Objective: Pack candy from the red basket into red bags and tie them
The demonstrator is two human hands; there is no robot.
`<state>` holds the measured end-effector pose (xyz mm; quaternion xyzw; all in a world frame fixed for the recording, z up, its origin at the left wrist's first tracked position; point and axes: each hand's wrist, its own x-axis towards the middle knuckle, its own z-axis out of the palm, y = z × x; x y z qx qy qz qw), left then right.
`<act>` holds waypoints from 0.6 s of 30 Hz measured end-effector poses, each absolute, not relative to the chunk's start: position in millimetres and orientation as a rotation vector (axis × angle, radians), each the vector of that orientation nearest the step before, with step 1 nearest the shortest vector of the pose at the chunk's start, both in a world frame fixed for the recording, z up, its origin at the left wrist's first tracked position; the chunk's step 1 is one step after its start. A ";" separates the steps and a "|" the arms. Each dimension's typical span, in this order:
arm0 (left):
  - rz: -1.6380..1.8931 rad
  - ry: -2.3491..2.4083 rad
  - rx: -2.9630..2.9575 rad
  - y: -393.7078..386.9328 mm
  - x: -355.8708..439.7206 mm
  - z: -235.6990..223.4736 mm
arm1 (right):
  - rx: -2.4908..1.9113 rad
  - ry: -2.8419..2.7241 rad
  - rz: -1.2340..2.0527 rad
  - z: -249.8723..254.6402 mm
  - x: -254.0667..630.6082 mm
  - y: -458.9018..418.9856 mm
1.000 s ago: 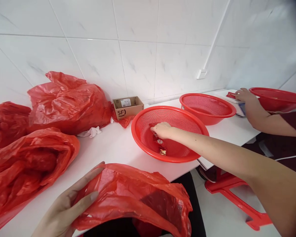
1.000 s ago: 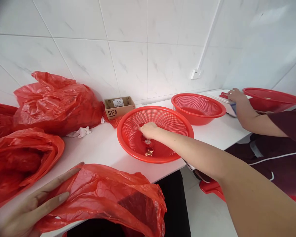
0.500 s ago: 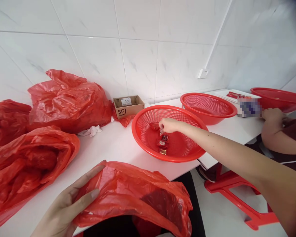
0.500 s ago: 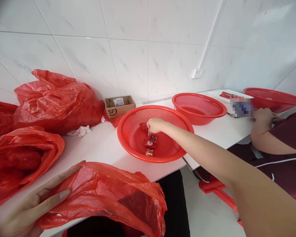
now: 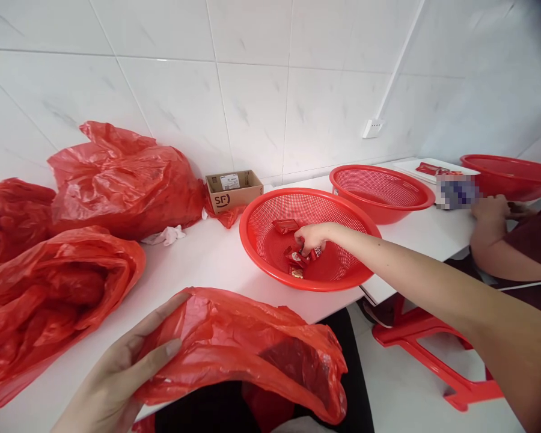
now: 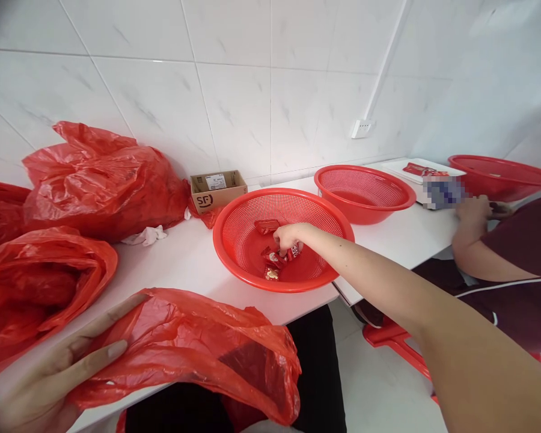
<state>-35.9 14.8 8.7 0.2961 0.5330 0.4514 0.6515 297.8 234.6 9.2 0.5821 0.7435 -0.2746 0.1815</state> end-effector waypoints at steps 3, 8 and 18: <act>1.038 1.219 0.676 12.7 -35.0 11.0 | 1.708 2.106 -0.793 11.9 304.2 239.0; 1.103 1.257 0.700 12.1 -31.3 14.6 | 1.839 2.336 -0.817 43.7 307.5 231.0; 1.110 1.250 0.738 6.8 -6.3 31.1 | 1.103 2.981 -1.086 36.0 196.6 85.2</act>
